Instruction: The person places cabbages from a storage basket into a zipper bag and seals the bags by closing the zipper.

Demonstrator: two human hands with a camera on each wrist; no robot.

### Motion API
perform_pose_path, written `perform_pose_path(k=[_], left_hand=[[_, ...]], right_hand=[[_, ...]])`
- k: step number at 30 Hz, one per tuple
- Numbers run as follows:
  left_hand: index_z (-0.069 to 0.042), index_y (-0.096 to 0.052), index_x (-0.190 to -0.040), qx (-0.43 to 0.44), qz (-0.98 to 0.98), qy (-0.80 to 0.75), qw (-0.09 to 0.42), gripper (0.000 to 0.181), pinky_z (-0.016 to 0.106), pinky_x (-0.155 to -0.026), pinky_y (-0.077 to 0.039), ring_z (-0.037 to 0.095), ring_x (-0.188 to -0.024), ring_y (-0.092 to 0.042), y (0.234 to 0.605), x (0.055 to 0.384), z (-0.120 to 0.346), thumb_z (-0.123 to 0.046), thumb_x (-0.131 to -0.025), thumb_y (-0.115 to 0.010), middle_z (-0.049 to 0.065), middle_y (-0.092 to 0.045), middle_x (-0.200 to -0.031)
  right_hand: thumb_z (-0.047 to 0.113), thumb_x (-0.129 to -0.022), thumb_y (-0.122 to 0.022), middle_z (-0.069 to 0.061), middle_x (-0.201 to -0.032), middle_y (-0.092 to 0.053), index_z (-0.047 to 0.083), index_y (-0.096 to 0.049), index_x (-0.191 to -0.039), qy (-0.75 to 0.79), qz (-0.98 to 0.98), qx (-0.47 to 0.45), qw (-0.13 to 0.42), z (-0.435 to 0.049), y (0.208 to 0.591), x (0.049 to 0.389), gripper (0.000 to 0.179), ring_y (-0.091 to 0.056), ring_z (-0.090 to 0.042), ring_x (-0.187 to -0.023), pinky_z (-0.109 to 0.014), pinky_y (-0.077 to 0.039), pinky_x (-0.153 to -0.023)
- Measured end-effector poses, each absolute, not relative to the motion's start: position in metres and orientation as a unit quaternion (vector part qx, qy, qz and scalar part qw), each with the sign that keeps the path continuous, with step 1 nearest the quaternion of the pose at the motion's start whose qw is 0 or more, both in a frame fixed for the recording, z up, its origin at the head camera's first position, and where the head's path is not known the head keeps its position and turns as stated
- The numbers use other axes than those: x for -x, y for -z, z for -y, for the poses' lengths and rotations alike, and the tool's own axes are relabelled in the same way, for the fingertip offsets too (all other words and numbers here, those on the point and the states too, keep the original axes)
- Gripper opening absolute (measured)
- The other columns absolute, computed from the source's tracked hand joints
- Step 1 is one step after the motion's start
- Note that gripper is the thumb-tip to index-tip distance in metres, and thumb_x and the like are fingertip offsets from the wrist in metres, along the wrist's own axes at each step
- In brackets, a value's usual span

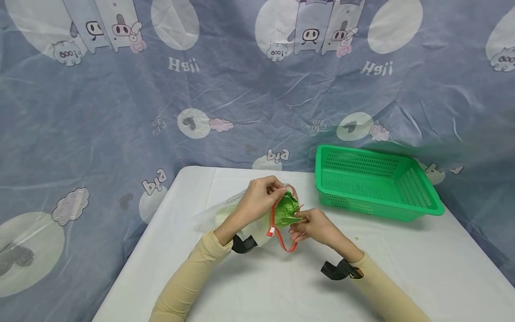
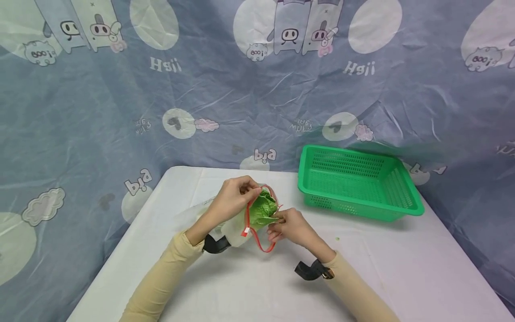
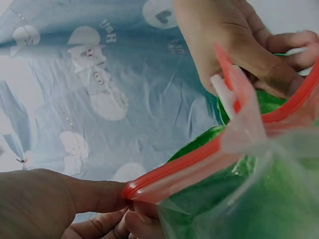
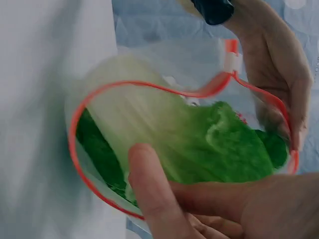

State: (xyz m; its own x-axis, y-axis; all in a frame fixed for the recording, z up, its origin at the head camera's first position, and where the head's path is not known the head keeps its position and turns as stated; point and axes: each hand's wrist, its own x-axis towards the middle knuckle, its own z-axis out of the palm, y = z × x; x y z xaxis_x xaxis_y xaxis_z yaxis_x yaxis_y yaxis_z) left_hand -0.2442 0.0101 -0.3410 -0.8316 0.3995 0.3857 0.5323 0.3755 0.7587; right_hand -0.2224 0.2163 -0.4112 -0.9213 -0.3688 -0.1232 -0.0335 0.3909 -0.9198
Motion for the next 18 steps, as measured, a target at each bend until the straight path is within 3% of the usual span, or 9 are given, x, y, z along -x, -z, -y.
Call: perform_pose_path(k=[5,8,12,18], left_hand=[[-0.005,-0.07,-0.09,0.28,0.824,0.486,0.08,0.013,0.021,-0.056,-0.048,0.007,-0.063,-0.06,0.338,0.245,-0.006,-0.016,-0.093,-0.065,0.0,-0.067,-0.073],[-0.004,-0.07,-0.089,0.282,0.822,0.488,0.083,0.012,0.021,-0.056,-0.048,0.008,-0.063,-0.06,0.337,0.245,-0.005,-0.015,-0.092,-0.065,0.001,-0.067,-0.073],[-0.005,-0.07,-0.089,0.284,0.819,0.492,0.077,0.011,0.022,-0.057,-0.048,0.009,-0.064,-0.06,0.337,0.245,-0.004,-0.015,-0.092,-0.065,0.002,-0.068,-0.075],[-0.008,-0.07,-0.088,0.276,0.816,0.502,0.076,0.012,0.023,-0.058,-0.05,0.008,-0.065,-0.061,0.331,0.243,0.002,-0.018,-0.092,-0.065,0.001,-0.068,-0.075]], right_hand=[[0.011,-0.091,-0.066,-0.017,-0.077,-0.07,-0.007,-0.06,-0.099,0.495,-0.863,0.071,0.07,-0.225,0.399,0.222,0.021,-0.071,-0.026,-0.06,-0.039,-0.059,-0.057],[0.018,-0.089,-0.07,-0.019,-0.084,-0.068,-0.001,-0.052,-0.109,0.493,-0.868,0.056,0.032,-0.226,0.4,0.228,0.033,-0.07,-0.027,-0.058,-0.037,-0.058,-0.054],[0.019,-0.092,-0.067,-0.021,-0.096,-0.068,0.002,-0.05,-0.124,0.503,-0.86,0.08,0.025,-0.226,0.409,0.237,0.04,-0.071,-0.027,-0.063,-0.034,-0.059,-0.057],[0.013,-0.094,-0.061,-0.019,-0.083,-0.071,-0.004,-0.064,-0.103,0.529,-0.843,0.092,-0.025,-0.226,0.407,0.238,0.019,-0.071,-0.023,-0.062,-0.032,-0.059,-0.058]])
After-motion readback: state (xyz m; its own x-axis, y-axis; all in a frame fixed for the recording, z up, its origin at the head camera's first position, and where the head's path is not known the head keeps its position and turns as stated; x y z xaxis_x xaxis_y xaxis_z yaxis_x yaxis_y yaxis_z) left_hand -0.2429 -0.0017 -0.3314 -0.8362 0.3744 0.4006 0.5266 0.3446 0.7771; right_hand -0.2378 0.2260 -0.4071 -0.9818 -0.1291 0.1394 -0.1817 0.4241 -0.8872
